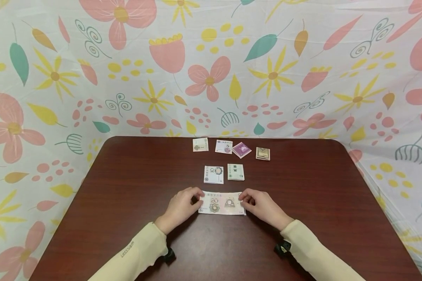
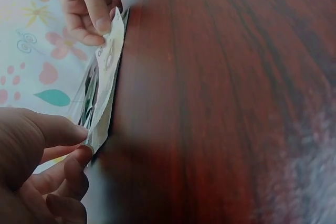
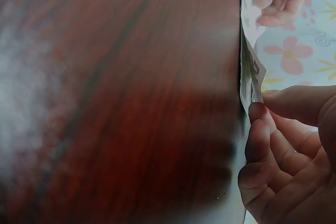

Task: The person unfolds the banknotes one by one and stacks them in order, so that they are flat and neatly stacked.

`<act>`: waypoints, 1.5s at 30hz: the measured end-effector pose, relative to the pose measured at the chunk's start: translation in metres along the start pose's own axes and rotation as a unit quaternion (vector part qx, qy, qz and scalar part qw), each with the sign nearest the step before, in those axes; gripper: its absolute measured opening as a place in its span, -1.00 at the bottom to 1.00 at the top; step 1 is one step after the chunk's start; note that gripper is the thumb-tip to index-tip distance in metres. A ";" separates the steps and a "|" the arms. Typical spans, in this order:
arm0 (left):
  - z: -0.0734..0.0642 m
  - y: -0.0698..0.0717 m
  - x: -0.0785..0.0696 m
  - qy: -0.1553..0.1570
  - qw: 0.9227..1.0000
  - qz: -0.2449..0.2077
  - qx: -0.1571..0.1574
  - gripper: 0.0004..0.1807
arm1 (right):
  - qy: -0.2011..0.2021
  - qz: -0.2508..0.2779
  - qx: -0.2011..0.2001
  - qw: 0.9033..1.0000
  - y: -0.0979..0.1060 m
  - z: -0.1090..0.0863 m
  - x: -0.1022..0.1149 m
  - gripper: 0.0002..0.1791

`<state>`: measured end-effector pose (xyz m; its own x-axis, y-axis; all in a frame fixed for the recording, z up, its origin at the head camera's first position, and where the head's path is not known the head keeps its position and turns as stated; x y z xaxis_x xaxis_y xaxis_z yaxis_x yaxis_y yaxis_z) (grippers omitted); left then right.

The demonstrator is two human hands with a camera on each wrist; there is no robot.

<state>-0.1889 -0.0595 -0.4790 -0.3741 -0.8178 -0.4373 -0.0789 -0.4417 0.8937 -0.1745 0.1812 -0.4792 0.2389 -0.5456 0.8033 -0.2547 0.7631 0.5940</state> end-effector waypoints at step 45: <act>-0.002 -0.006 -0.001 -0.006 0.999 0.042 0.005 -0.73 | -0.050 -0.036 0.023 0.998 -0.002 0.004 -0.006 -0.85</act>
<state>-0.1859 -0.0566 -0.4840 -0.3907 -0.8478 -0.3586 -0.0557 -0.3671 0.9285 -0.1791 0.1815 -0.4855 0.1632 -0.6316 0.7579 -0.2832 0.7059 0.6493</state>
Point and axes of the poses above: each hand's wrist, its own z-axis towards the middle knuckle, its own y-axis out of the back of the hand, x = y × z, the point moved 8 cm from there along z, towards the middle knuckle, and after that the axes turned 11 degrees about z, right-handed, at the moved point
